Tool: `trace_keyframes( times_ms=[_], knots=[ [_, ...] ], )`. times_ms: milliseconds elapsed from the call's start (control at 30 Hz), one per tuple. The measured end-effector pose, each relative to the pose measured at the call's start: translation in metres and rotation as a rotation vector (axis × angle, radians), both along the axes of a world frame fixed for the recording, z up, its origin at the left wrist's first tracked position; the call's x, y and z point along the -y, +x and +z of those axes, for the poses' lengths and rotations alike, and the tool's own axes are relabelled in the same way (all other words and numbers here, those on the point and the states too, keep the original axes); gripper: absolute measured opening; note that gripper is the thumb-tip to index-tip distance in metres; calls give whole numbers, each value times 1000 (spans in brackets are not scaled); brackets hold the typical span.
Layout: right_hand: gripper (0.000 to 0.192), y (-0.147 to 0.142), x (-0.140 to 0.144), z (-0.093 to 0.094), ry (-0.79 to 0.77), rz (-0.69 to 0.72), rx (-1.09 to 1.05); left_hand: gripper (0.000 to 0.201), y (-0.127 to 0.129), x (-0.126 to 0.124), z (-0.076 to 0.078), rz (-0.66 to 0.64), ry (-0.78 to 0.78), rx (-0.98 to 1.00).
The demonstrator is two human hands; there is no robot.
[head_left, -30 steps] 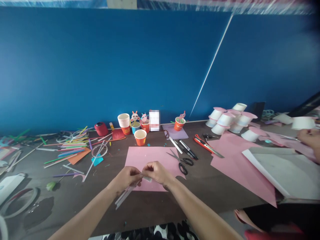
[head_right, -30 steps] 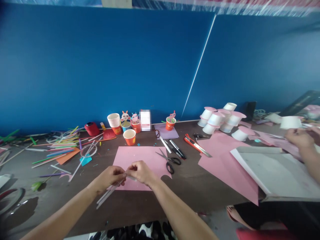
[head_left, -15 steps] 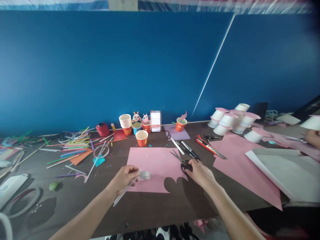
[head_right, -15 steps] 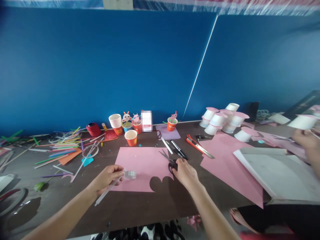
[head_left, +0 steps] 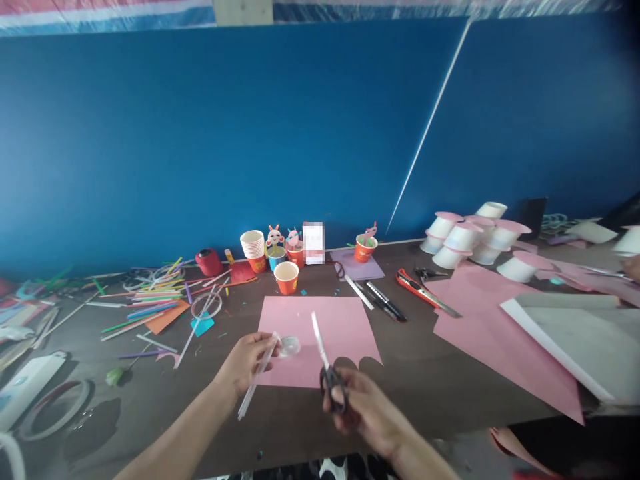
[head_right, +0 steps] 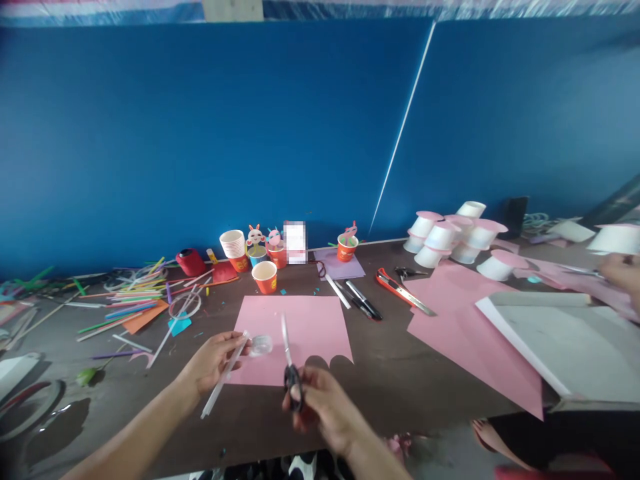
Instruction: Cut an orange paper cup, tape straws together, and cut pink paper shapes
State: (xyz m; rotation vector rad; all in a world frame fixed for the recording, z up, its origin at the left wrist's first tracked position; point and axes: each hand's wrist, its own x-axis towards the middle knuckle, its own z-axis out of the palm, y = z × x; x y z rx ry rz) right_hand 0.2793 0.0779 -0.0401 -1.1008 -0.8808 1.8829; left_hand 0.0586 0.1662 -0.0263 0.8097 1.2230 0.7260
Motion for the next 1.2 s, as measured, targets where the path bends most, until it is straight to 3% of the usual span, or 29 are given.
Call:
trace_keyframes(
  times_ms=[100, 233, 600, 867, 1200],
  knots=[
    [43, -47, 24, -23, -115, 26, -223, 28, 1, 2, -1, 34, 4, 10],
    [48, -73, 31, -38, -202, 9, -242, 28, -1, 5, -1, 91, -7, 20],
    [48, -83, 20, -31, -173, -10, -264, 15, -1, 9, -9, 202, -86, 151],
    [45, -98, 14, -25, -151, -126, -240, 10, 10, 17, -15, 347, -185, 299],
    [37, -97, 7, -25, -114, -214, -233, 8, 22, 26, -10, 321, -268, 351]
  ],
)
